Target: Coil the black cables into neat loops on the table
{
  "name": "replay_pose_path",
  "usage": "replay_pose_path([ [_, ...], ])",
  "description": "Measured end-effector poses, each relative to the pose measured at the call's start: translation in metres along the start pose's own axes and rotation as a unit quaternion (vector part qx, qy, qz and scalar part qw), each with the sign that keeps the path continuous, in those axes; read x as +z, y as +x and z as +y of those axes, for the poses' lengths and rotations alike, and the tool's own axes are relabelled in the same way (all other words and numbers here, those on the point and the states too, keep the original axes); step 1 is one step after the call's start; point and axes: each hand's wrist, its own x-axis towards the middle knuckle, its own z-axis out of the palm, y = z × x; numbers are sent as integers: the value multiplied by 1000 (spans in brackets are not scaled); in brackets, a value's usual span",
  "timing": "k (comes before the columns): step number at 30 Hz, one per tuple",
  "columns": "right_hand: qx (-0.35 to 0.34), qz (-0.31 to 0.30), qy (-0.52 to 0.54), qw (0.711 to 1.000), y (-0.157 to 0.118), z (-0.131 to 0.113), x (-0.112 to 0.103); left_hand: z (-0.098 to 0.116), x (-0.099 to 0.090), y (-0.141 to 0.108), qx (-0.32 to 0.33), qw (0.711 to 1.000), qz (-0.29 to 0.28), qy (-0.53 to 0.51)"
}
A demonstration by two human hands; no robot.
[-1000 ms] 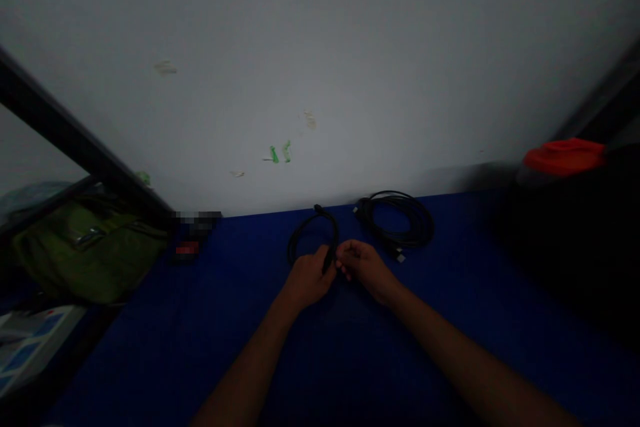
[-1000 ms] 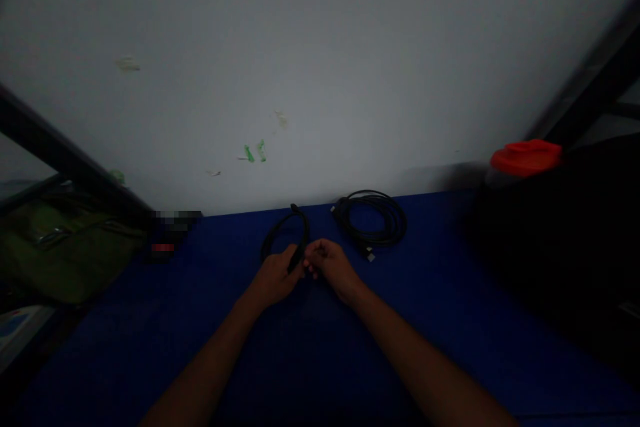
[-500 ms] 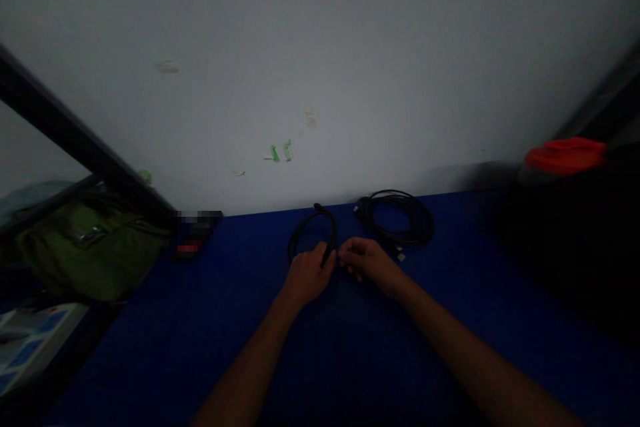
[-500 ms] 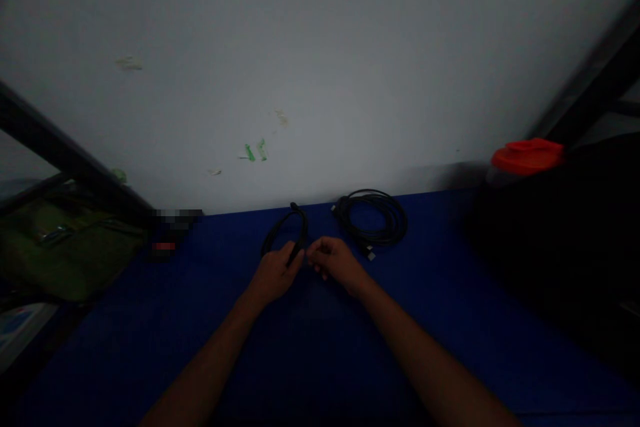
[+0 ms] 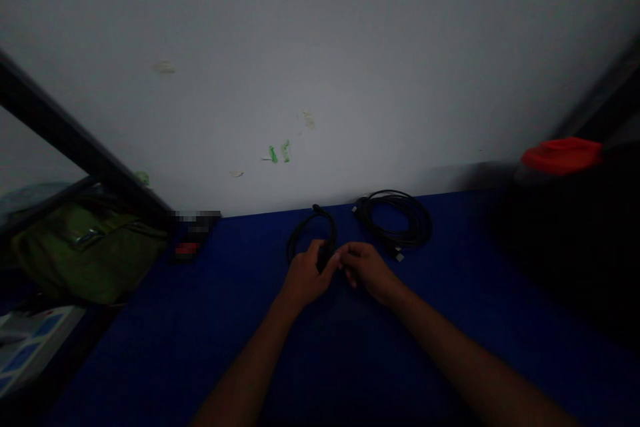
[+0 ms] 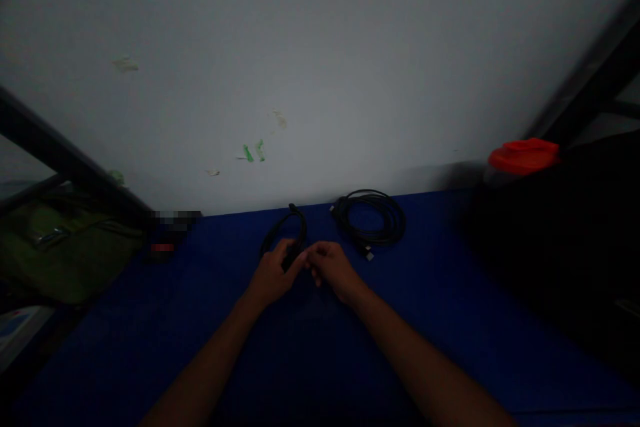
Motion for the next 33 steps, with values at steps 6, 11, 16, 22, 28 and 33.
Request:
replay_pose_path([
  [6,38,-65,74,994,-1,3,2,-3,0,1,8,996,-11,-88],
  [11,42,-84,94,991,-2,3,2,-5,-1,4,20,988,-27,-152],
  [16,31,-74,70,994,-2,4,3,-5,-2,6,48,997,-21,-62],
  [22,63,-56,66,994,0,4,0,-3,-5,5,51,997,-56,11],
  [28,54,-76,82,992,0,5,-1,0,-10,3,74,993,-97,9],
  [33,26,-68,31,997,2,4,-4,2,-5,2,40,993,-79,79],
])
